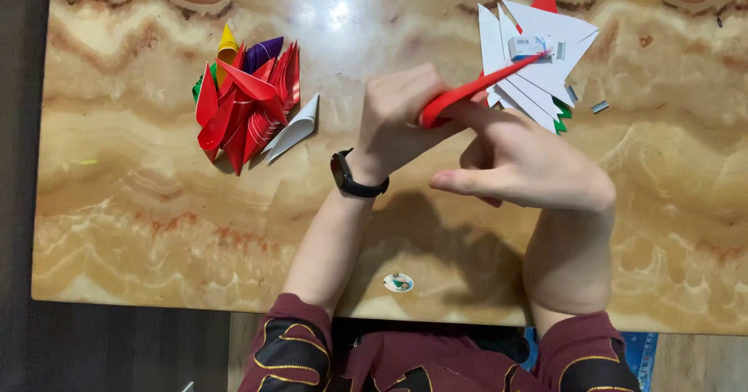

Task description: Folding paper into specific shapes for origami.

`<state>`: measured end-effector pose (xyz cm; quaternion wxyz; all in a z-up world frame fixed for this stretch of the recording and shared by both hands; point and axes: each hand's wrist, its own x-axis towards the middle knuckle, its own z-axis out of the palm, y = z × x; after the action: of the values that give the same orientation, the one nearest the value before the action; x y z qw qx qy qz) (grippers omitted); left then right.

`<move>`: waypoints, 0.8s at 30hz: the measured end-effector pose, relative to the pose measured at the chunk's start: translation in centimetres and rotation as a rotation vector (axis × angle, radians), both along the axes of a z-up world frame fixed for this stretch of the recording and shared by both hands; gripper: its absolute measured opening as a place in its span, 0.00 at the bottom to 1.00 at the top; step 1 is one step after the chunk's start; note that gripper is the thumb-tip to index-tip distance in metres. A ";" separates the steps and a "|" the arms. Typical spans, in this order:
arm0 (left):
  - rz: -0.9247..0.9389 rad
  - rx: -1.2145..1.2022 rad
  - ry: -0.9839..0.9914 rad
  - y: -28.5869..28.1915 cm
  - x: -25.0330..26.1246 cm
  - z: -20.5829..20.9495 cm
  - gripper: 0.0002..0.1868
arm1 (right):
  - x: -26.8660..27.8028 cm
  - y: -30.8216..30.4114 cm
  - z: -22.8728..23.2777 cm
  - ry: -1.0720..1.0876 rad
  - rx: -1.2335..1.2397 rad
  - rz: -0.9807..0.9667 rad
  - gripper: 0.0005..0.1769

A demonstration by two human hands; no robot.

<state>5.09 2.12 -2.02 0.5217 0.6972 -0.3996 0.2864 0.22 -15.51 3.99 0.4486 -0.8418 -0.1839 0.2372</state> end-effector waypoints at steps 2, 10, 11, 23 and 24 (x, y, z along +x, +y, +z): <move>0.038 0.044 -0.028 -0.6 -0.2 -0.1 0.12 | -0.4 -0.5 -0.2 0.008 0.029 -0.071 0.29; 0.264 0.157 0.110 -1.9 -0.9 -0.6 0.11 | -3.1 2.8 -2.6 -0.827 -0.599 -0.132 0.38; 0.207 0.120 0.124 -1.5 -1.0 -0.2 0.13 | -3.4 3.1 -2.5 -0.906 -0.636 -0.099 0.38; 0.337 0.112 -0.153 -0.8 -0.6 0.6 0.15 | -1.9 3.0 -1.1 -0.225 -0.109 -0.285 0.21; 0.339 0.110 -0.153 -0.8 -0.7 0.7 0.15 | -1.8 2.7 -0.6 -0.225 -0.110 -0.284 0.21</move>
<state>4.43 1.29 -1.32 0.3951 0.7583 -0.3302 0.3998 -1.60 -12.79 3.37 0.4074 -0.9038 -0.0993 0.0854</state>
